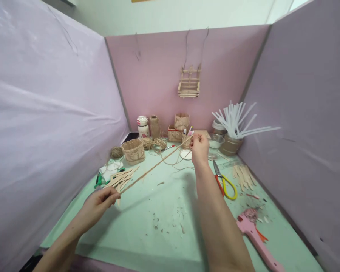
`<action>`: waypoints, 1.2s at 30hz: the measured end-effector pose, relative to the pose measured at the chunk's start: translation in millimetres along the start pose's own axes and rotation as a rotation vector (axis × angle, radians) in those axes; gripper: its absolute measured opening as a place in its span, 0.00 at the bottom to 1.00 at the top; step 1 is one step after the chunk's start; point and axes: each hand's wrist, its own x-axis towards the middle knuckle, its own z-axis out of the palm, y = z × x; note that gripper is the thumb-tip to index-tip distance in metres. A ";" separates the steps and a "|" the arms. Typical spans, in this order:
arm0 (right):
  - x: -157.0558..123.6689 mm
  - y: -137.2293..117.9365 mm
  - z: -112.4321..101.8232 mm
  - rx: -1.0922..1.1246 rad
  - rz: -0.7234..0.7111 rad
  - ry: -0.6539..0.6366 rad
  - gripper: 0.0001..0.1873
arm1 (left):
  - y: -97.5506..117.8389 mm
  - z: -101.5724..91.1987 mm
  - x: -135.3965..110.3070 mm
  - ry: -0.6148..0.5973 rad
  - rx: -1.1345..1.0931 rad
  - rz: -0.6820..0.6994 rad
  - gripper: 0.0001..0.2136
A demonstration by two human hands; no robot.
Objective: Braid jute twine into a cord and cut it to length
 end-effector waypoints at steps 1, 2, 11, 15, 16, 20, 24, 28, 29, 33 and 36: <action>1.4 1.5 -1.1 -0.015 -0.020 0.051 0.13 | 2.1 2.5 -7.5 -0.016 0.024 0.012 0.15; 3.0 3.5 -2.0 -0.026 -0.030 0.100 0.12 | 4.4 4.9 -14.8 -0.035 0.042 0.021 0.15; 2.4 22.8 -21.9 -0.276 0.069 0.080 0.09 | 20.8 11.6 -43.3 -0.098 0.197 -0.012 0.15; -7.4 14.5 -44.4 -0.857 0.026 -0.185 0.06 | 36.7 16.0 -32.9 -0.125 0.294 0.053 0.12; -12.5 10.4 -48.7 -1.014 -0.001 -0.247 0.05 | 43.0 18.4 -29.2 -0.113 0.321 0.088 0.11; -50.6 -7.9 -47.8 -1.250 -0.224 -0.330 0.15 | 69.2 32.4 -12.3 -0.019 0.472 0.273 0.12; -103.5 -14.7 -23.1 -0.824 -0.126 -0.799 0.21 | 82.3 50.2 6.8 0.020 0.552 0.433 0.11; -133.3 -3.0 -6.5 -0.640 0.091 -1.062 0.15 | 77.2 60.1 23.6 0.098 0.523 0.485 0.11; -135.8 0.8 -5.7 -0.652 0.093 -1.045 0.12 | 74.6 61.0 26.4 0.115 0.498 0.473 0.11; -137.7 11.5 -10.6 -0.587 0.100 -1.015 0.15 | 65.1 63.2 33.1 0.137 0.355 0.409 0.10; -137.5 14.7 -15.5 -0.521 0.139 -0.962 0.16 | 55.1 62.7 44.8 0.156 0.200 0.380 0.09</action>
